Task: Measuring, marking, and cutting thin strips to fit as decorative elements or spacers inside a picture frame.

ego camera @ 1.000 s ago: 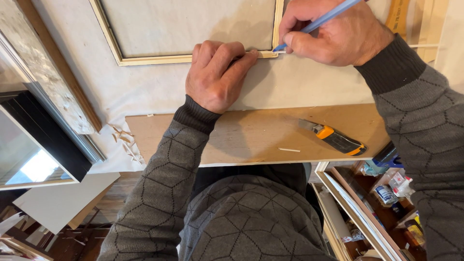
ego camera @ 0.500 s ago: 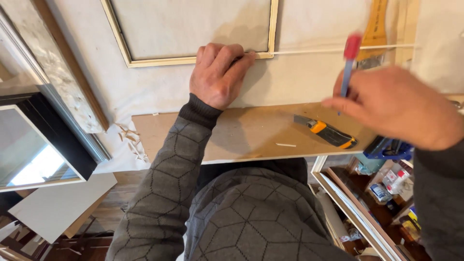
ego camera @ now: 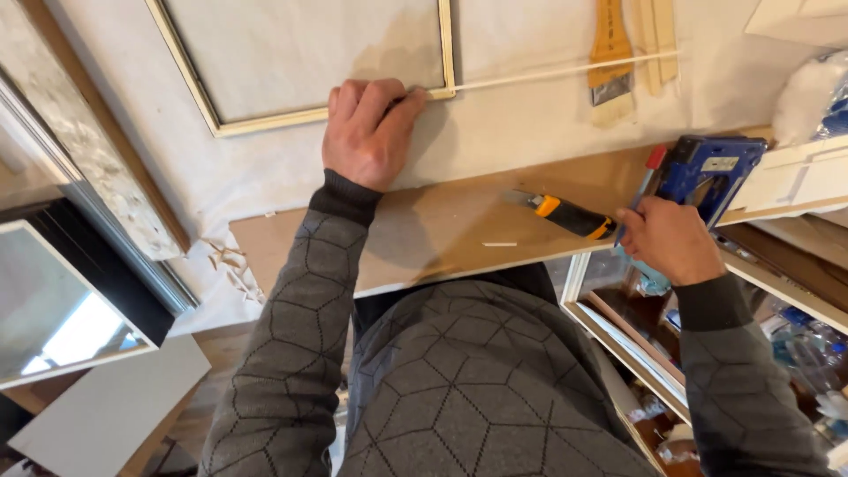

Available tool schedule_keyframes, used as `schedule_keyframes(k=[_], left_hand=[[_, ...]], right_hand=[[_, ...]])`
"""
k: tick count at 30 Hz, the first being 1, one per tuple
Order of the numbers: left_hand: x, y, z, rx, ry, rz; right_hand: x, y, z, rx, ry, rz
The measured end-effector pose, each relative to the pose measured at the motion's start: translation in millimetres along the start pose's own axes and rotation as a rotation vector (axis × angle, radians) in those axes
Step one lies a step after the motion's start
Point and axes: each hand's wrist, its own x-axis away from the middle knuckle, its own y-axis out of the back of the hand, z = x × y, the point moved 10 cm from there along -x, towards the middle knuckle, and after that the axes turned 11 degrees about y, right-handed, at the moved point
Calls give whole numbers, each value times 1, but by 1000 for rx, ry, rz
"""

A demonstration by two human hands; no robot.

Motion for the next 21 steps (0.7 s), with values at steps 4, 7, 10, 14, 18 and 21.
schedule_keyframes(k=[4, 7, 10, 14, 18, 21], left_hand=[[1, -1, 1, 17, 27, 24], [3, -5, 4, 22, 24, 32], [4, -5, 6, 0, 28, 33], [3, -5, 5, 11, 31, 46], [4, -6, 5, 17, 30, 40], [3, -6, 6, 11, 38, 51]], right_hand=[[-5, -6, -17, 11, -23, -20], [-1, -4, -18, 173, 29, -84], [-2, 0, -12, 387, 126, -194], [2, 4, -15, 426, 163, -269], [4, 5, -34, 463, 156, -287], [5, 6, -37, 443, 148, -310]])
